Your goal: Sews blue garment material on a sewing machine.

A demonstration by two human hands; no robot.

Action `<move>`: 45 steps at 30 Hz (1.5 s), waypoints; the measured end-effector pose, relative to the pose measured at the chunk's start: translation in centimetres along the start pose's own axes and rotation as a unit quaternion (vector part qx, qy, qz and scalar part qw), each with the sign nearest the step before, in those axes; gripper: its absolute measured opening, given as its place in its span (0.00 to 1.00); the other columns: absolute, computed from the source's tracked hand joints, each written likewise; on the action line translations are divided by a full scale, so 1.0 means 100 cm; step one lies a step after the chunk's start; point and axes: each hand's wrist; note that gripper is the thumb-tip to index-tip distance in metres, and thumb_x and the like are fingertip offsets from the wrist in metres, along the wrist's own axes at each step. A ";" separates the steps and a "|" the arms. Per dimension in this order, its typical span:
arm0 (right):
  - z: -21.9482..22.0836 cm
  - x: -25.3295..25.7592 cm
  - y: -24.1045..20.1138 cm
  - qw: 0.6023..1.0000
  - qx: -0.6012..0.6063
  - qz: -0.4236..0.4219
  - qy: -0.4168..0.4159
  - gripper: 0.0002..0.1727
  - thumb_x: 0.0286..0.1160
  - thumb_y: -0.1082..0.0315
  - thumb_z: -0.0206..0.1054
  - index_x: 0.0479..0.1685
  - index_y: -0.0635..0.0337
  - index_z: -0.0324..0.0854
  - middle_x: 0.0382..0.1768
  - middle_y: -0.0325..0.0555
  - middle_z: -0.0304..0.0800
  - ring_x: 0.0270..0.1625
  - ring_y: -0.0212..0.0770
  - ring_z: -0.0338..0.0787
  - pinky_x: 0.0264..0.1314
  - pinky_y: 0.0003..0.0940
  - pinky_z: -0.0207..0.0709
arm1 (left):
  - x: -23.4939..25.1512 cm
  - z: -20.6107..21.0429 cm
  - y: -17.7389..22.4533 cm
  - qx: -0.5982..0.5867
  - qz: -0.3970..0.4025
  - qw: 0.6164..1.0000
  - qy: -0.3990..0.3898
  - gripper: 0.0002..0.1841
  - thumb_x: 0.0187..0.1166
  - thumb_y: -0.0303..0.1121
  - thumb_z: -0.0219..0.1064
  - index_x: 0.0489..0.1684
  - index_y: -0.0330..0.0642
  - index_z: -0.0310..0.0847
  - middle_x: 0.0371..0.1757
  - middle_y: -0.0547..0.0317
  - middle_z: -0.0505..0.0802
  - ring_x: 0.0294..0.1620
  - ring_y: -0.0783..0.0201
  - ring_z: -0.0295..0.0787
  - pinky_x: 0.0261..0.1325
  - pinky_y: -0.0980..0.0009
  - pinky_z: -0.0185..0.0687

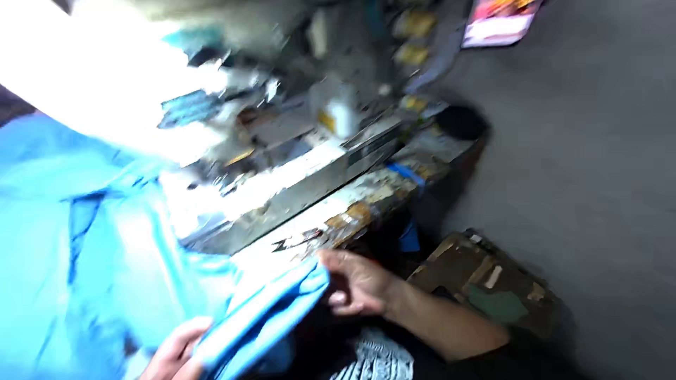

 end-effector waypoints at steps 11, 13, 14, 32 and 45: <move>0.022 0.017 0.024 0.668 -0.594 -0.435 0.106 0.10 0.78 0.62 0.73 0.50 0.51 0.95 0.37 0.38 0.87 0.44 0.22 0.83 0.51 0.14 0.75 | -0.009 -0.003 0.007 0.344 0.293 0.873 0.184 0.04 0.77 0.38 0.74 0.43 0.57 0.93 0.43 0.77 0.86 0.48 0.83 0.81 0.53 0.87 0.77; 0.025 0.015 0.027 0.551 -0.667 -0.480 0.145 0.12 0.84 0.57 0.67 0.47 0.51 0.95 0.34 0.45 0.87 0.42 0.30 0.85 0.48 0.20 0.75 | -0.004 0.000 0.005 0.298 0.292 0.886 0.201 0.04 0.81 0.39 0.69 0.43 0.58 0.90 0.50 0.78 0.85 0.57 0.81 0.80 0.61 0.85 0.75; 0.029 0.013 0.025 0.540 -0.679 -0.478 0.140 0.14 0.86 0.56 0.65 0.45 0.51 0.94 0.37 0.46 0.90 0.46 0.30 0.87 0.52 0.22 0.78 | 0.000 0.004 0.009 0.218 0.255 0.922 0.193 0.04 0.83 0.39 0.67 0.42 0.59 0.89 0.52 0.79 0.88 0.59 0.81 0.83 0.61 0.84 0.79; 0.024 0.115 -0.016 0.957 -0.223 -0.166 0.080 0.23 0.82 0.76 0.46 0.21 0.57 0.83 0.20 0.36 0.92 0.24 0.26 0.91 0.31 0.21 0.86 | 0.266 -0.013 0.036 0.626 0.234 0.744 0.018 0.23 0.76 0.37 0.69 0.55 0.19 0.83 0.55 0.20 0.89 0.64 0.25 0.84 0.66 0.33 0.71; 0.010 0.081 -0.019 0.807 -0.418 -0.406 0.090 0.05 0.78 0.72 0.69 0.44 0.62 0.90 0.44 0.41 0.92 0.33 0.26 0.90 0.36 0.22 0.89 | 0.201 -0.005 0.061 0.602 0.216 0.768 0.028 0.12 0.75 0.30 0.65 0.48 0.35 0.90 0.55 0.42 0.91 0.64 0.42 0.85 0.67 0.39 0.76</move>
Point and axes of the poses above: each hand's wrist, its own x-axis towards the middle knuckle, its own z-axis out of the palm, y = z × x
